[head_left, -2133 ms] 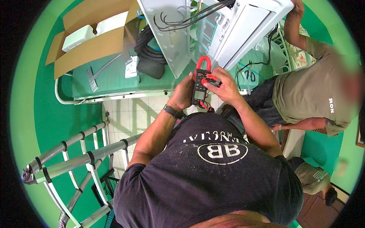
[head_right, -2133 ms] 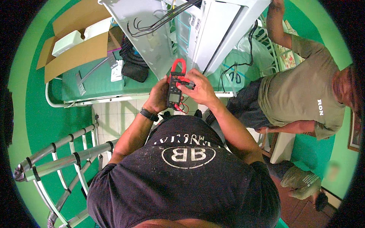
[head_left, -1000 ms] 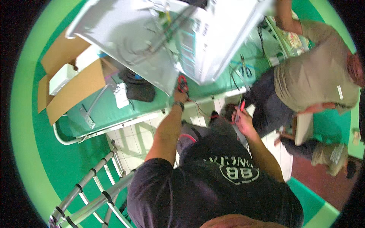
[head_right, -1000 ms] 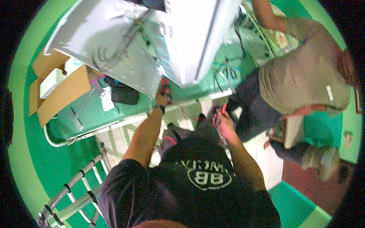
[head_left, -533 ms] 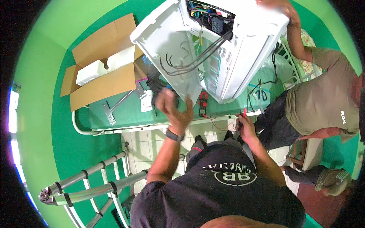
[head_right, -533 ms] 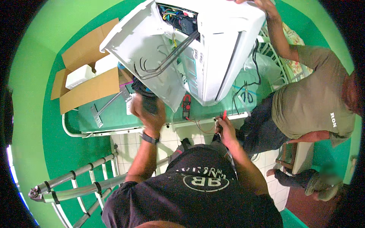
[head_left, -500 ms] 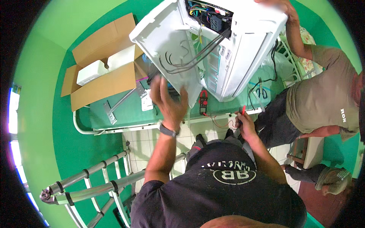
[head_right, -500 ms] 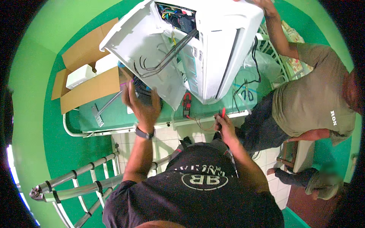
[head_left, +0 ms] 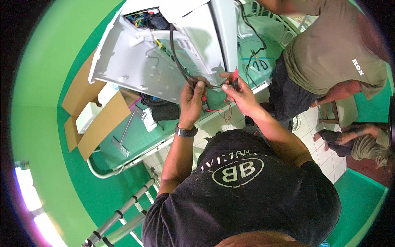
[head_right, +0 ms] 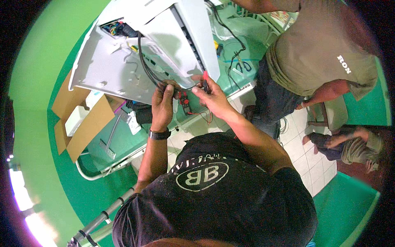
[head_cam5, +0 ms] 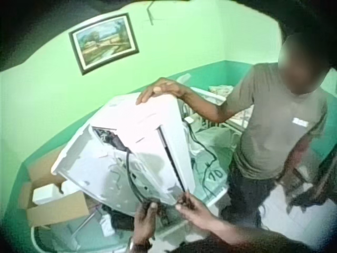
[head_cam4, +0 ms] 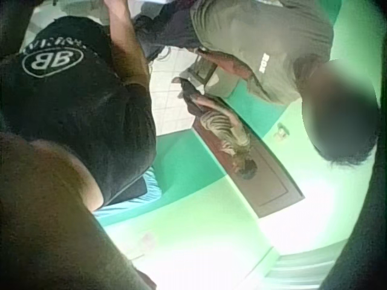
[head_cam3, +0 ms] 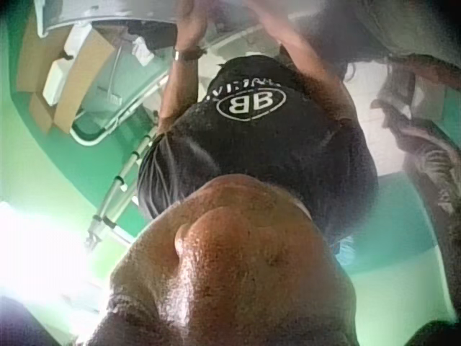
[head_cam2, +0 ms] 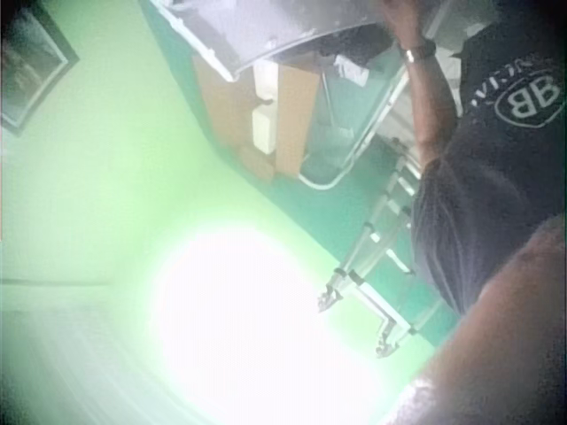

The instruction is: The person uses a multimeter to test wires connected to an air conditioning unit. They then use a soldering iron to solder the wires together.

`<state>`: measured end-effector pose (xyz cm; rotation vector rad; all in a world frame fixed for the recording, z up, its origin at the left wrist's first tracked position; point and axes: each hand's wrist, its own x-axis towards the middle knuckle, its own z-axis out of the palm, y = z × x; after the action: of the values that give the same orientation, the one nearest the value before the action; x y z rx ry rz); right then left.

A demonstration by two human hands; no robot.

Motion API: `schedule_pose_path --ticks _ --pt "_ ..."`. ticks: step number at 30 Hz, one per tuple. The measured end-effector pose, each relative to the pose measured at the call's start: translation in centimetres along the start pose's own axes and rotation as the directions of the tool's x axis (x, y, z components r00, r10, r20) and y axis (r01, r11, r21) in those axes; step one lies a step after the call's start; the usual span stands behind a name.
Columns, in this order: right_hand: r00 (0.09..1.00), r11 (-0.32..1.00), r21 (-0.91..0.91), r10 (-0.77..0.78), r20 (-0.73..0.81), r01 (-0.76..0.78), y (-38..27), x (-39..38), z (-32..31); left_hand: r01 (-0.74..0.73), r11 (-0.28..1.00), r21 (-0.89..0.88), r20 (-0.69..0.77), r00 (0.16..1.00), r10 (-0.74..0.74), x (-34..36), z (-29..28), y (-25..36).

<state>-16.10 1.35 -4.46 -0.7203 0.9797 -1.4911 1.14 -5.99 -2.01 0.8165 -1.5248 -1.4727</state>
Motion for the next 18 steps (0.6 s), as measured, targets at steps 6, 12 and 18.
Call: schedule_pose_path --ticks 6,12,18 --pt "0.999 0.964 -0.266 -0.03 -0.044 0.018 0.1 -0.2 -1.1 -0.033 0.998 -0.047 -0.054 0.998 0.031 -0.3 0.4 -0.2" --pt "0.964 0.9 -0.412 -0.219 -0.149 0.141 0.6 0.5 0.0 -0.21 0.658 0.723 -0.274 0.787 0.553 -1.6 -0.9 0.3" --pt "0.96 0.886 -0.422 -0.259 -0.108 0.191 1.4 0.2 0.3 -0.371 0.575 0.729 -0.051 0.809 0.586 -6.9 -0.8 1.0"
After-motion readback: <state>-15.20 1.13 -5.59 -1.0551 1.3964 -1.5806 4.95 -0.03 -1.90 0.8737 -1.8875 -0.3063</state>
